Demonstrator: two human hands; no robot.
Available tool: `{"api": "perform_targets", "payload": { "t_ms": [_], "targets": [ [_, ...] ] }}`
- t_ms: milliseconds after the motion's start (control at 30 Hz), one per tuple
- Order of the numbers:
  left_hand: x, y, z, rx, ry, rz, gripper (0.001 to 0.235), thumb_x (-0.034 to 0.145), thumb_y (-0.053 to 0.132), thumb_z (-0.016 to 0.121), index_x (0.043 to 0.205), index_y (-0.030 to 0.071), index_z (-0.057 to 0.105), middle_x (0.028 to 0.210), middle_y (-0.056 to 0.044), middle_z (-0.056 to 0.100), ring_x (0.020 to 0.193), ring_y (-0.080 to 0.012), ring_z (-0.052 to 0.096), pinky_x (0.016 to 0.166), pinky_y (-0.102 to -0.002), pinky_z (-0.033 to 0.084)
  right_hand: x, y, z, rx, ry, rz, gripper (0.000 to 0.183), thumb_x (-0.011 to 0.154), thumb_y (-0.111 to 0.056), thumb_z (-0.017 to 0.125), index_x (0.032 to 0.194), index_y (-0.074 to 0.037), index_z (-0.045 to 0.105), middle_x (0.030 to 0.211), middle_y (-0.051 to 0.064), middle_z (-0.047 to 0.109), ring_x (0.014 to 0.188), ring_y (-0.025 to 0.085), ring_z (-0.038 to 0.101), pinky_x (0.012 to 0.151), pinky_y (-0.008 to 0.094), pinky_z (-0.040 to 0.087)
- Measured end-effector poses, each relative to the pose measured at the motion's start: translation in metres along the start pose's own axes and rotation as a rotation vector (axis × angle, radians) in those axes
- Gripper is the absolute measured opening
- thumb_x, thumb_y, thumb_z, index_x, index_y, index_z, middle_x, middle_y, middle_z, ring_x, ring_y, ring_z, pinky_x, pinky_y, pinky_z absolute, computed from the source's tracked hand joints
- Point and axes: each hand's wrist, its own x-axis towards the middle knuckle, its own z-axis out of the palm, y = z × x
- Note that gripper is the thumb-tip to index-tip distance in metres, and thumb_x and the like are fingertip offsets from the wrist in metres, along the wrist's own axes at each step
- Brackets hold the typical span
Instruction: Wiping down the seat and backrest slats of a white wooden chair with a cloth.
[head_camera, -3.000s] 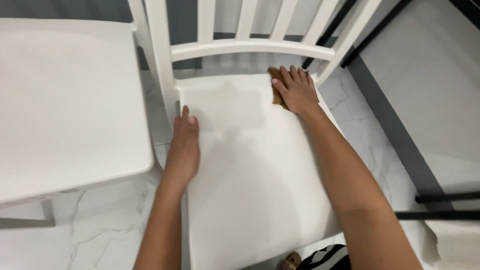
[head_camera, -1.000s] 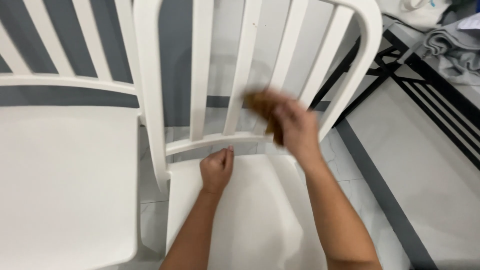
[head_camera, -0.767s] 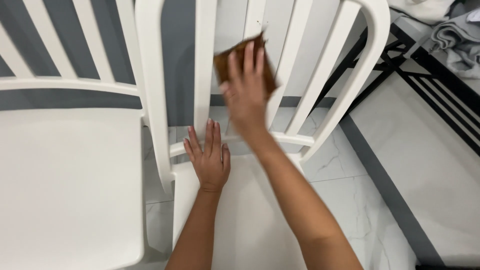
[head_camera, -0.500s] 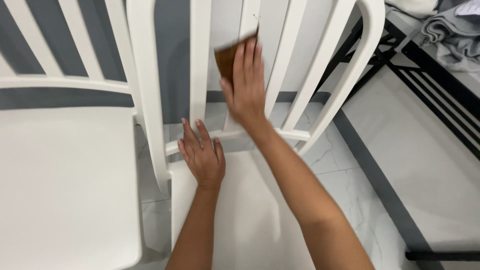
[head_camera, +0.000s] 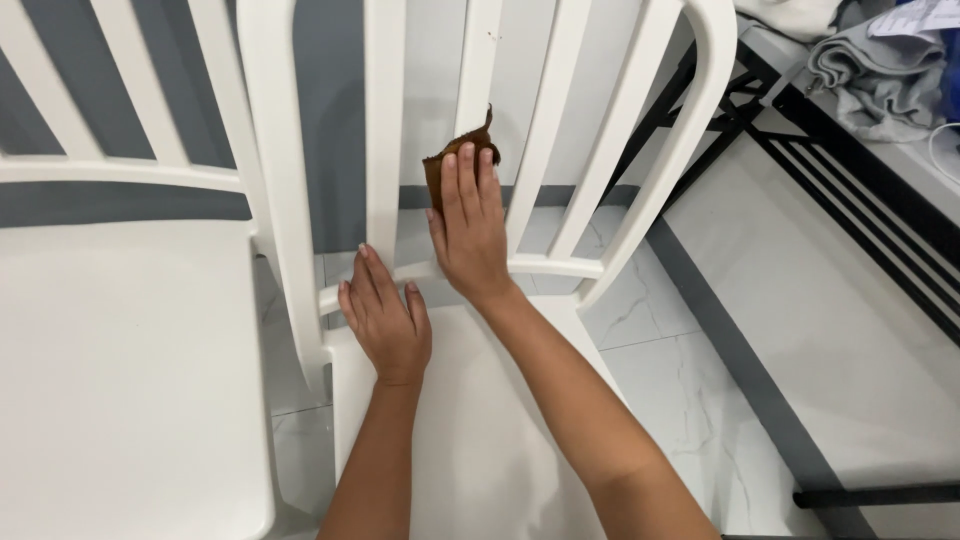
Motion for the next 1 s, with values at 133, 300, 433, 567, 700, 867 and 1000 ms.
{"api": "perform_targets", "payload": {
  "t_ms": [133,300,433,567,700,867,1000],
  "targets": [
    [-0.004,-0.003,0.003,0.008,-0.011,-0.002,0.06,0.102,0.013,0.052,0.158,-0.001,0.033,0.152,-0.021,0.05,0.129,-0.0334,0.057,0.121,-0.05,0.032,0.037,0.013,-0.008,-0.314,-0.061,-0.129,0.055,0.117,-0.025,0.05,0.162,-0.002,0.026,0.169,0.018,0.022,0.16,0.04,0.021,0.134,0.056,0.032],
    [-0.006,-0.008,0.005,0.03,-0.019,0.011,0.059,0.104,0.015,0.051,0.158,-0.001,0.032,0.151,-0.021,0.052,0.132,-0.0323,0.057,0.122,-0.048,0.031,0.124,0.031,-0.01,-0.114,-0.014,-0.016,0.052,0.114,-0.015,0.055,0.156,-0.008,0.025,0.161,0.013,0.026,0.149,0.036,0.026,0.127,0.052,0.035],
    [-0.006,-0.008,0.007,0.029,-0.017,0.0,0.059,0.103,0.014,0.05,0.157,0.0,0.033,0.151,-0.019,0.052,0.129,-0.0298,0.059,0.123,-0.046,0.03,0.11,0.033,0.013,0.337,0.15,0.236,0.065,0.125,-0.022,0.045,0.17,-0.023,-0.001,0.181,0.007,0.001,0.174,0.029,0.002,0.143,0.038,0.03],
    [-0.009,-0.011,0.014,0.048,0.015,0.01,0.061,0.101,0.011,0.053,0.157,0.0,0.034,0.15,-0.019,0.053,0.129,-0.0293,0.059,0.123,-0.046,0.031,0.037,-0.007,0.017,0.372,0.145,0.284,0.078,0.117,-0.008,0.048,0.168,-0.02,-0.01,0.178,0.012,-0.004,0.168,0.041,0.009,0.125,0.04,0.057],
    [-0.011,-0.019,0.027,-0.003,0.029,0.035,0.069,0.099,0.019,0.058,0.161,0.001,0.032,0.151,-0.018,0.048,0.129,-0.031,0.055,0.121,-0.048,0.02,-0.027,-0.012,0.043,0.397,0.083,0.369,0.08,0.111,-0.023,0.046,0.166,-0.007,-0.009,0.162,0.03,0.017,0.137,0.056,0.043,0.098,0.064,0.051],
    [-0.011,-0.016,0.025,0.004,0.047,0.033,0.07,0.098,0.019,0.058,0.16,0.001,0.033,0.15,-0.018,0.048,0.127,-0.0314,0.055,0.121,-0.048,0.019,0.013,-0.023,0.015,0.562,0.088,0.493,0.076,0.113,-0.025,0.048,0.166,-0.005,-0.003,0.168,0.028,0.011,0.149,0.048,0.031,0.117,0.061,0.034],
    [-0.006,-0.008,0.016,0.082,0.031,0.003,0.06,0.102,0.014,0.053,0.157,0.0,0.034,0.15,-0.019,0.053,0.129,-0.0304,0.059,0.121,-0.047,0.032,0.101,-0.012,-0.024,0.667,0.077,0.62,0.06,0.099,-0.055,0.041,0.136,-0.01,0.025,0.12,0.009,0.049,0.106,0.026,0.054,0.089,0.039,0.046]
  ]
}}
